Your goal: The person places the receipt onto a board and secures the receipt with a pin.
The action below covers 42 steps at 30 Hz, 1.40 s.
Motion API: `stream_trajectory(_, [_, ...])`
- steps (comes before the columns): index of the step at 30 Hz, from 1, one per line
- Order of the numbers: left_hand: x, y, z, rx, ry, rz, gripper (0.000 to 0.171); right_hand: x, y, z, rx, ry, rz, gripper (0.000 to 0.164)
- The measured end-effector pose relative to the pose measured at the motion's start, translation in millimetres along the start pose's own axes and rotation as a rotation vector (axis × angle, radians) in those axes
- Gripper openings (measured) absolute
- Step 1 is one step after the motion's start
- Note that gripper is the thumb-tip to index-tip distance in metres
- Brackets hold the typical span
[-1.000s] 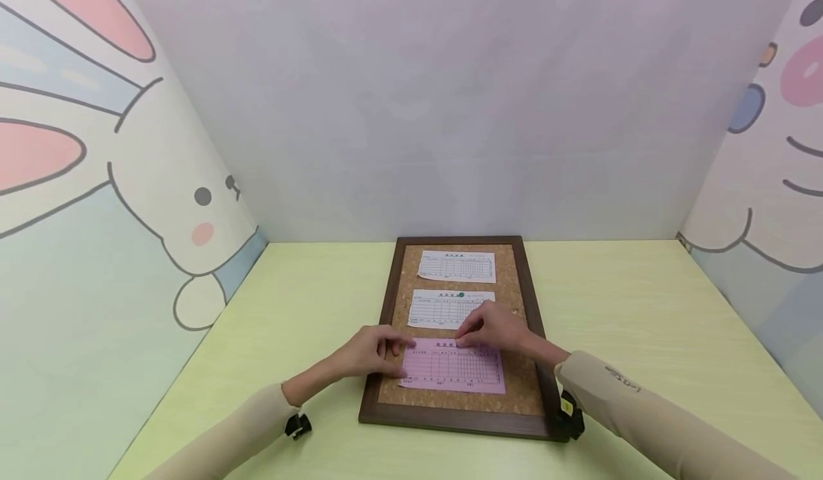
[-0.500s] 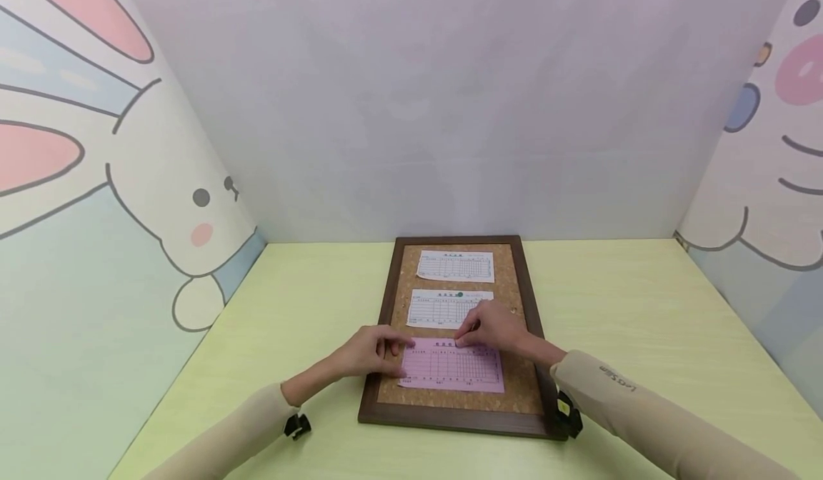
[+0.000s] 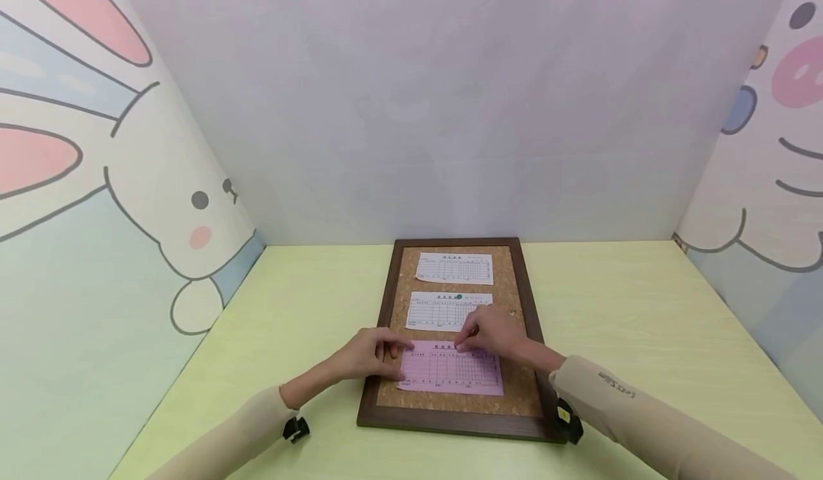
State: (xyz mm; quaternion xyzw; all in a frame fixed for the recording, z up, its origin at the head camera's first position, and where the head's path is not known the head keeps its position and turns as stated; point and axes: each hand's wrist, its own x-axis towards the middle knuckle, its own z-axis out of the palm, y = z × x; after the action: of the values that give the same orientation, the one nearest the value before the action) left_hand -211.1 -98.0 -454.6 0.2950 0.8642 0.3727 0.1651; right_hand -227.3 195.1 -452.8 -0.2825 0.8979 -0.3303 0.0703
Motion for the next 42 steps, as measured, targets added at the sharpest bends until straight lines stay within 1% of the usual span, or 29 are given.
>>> stream_trajectory(4, [-0.4,-0.4,0.4,0.004,0.003,-0.007,0.044,0.3,1.4,-0.9,0.022,-0.009,0.004,0.006])
stream_trajectory(7, [-0.3,-0.8,1.0,-0.003,0.004,-0.01,0.044,1.5,3.1,-2.4,0.079,-0.045,0.022,0.009])
stream_trajectory(12, [0.4,-0.6,1.1,-0.023,0.005,0.01,0.044,5.5,1.8,-8.5,0.186,-0.116,0.066,0.009])
stream_trajectory(14, [0.5,-0.8,1.1,-0.023,0.006,0.016,0.044,7.4,0.3,-10.5,0.199,-0.129,0.08,0.009])
stream_trajectory(19, [0.4,-1.2,1.6,-0.009,0.005,0.005,0.044,9.4,-2.5,-11.7,0.197,-0.135,0.095,0.01])
stream_trajectory(26, [0.2,-0.5,1.7,-0.004,0.007,0.005,0.043,9.6,-7.1,-11.5,0.202,-0.131,0.186,0.01])
stream_trajectory(29, [0.0,-0.5,2.3,-0.012,0.008,0.0,0.043,10.8,-8.3,-11.7,0.203,-0.136,0.239,0.008])
stream_trajectory(35, [-0.7,-0.6,1.2,-0.009,0.004,0.002,0.043,13.2,-13.2,-14.1,0.221,-0.169,0.345,0.008])
stream_trajectory(37, [-0.9,-0.2,0.6,-0.015,0.002,0.015,0.044,14.6,-15.8,-15.6,0.228,-0.182,0.382,0.007])
stream_trajectory(42, [-0.9,-0.5,-0.5,-0.018,-0.002,0.015,0.044,19.6,-18.1,-18.1,0.244,-0.21,0.434,0.007])
